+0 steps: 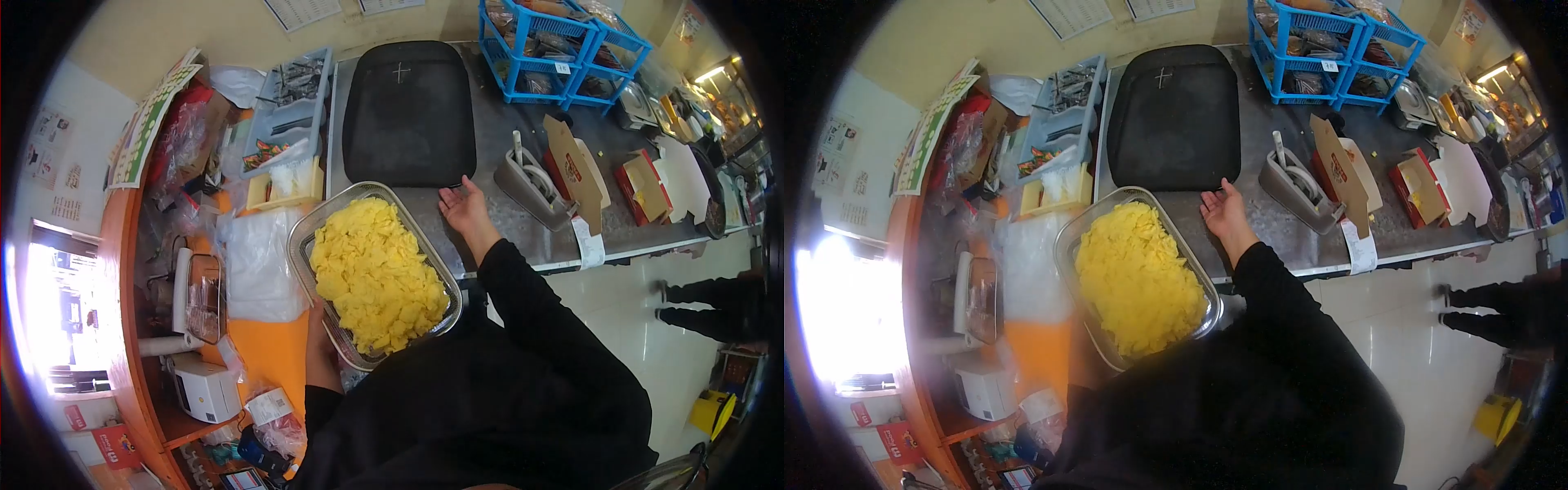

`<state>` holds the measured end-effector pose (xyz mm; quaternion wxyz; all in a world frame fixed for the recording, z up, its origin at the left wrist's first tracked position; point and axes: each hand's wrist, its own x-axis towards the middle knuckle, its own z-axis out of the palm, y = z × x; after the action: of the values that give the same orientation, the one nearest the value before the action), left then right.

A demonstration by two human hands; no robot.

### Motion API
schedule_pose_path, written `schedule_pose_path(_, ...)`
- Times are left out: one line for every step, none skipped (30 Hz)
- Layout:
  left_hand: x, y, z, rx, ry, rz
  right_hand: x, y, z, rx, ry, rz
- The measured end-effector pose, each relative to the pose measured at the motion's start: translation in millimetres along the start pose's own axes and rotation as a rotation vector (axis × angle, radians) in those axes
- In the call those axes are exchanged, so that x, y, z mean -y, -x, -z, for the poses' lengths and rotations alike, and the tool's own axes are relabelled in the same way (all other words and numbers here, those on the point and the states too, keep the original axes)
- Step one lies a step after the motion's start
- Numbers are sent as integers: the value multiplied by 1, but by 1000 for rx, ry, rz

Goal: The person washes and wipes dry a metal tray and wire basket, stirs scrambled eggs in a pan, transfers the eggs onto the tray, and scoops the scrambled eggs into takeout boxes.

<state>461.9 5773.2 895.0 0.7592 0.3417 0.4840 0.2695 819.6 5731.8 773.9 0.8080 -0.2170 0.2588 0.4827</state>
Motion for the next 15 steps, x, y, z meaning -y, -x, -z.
schedule_pose_path(2,-3,-2,20,2,-18,5,-9,-3,-14,-3,5)
schedule_pose_path(5,-11,0,44,10,-36,10,-18,-7,-26,-1,14)
schedule_pose_path(6,-17,1,71,21,-52,13,-23,-14,-40,4,27)
schedule_pose_path(8,-22,0,58,-5,-67,17,-28,-21,-25,5,36)
schedule_pose_path(9,-26,-1,45,-30,-82,21,-34,-27,-9,8,45)
schedule_pose_path(11,-30,-2,30,-54,-95,24,-39,-33,5,10,53)
schedule_pose_path(11,-32,14,11,-53,-102,11,-44,-47,-2,26,54)
schedule_pose_path(16,-37,16,-4,-83,-115,15,-51,-54,-3,10,51)
schedule_pose_path(20,-41,17,-18,-114,-127,19,-59,-59,-5,-7,50)
schedule_pose_path(27,-43,22,-26,-118,-105,21,-62,-57,-8,-21,54)
schedule_pose_path(30,-48,24,-37,-119,-89,23,-69,-62,-5,-31,54)
schedule_pose_path(33,-52,25,-47,-119,-72,26,-76,-67,-3,-41,55)
schedule_pose_path(33,-54,21,-53,-121,-85,30,-82,-72,10,-39,53)
schedule_pose_path(33,-54,25,-57,-115,-93,26,-84,-76,19,-30,55)
schedule_pose_path(33,-55,19,-65,-115,-105,29,-89,-81,31,-26,52)
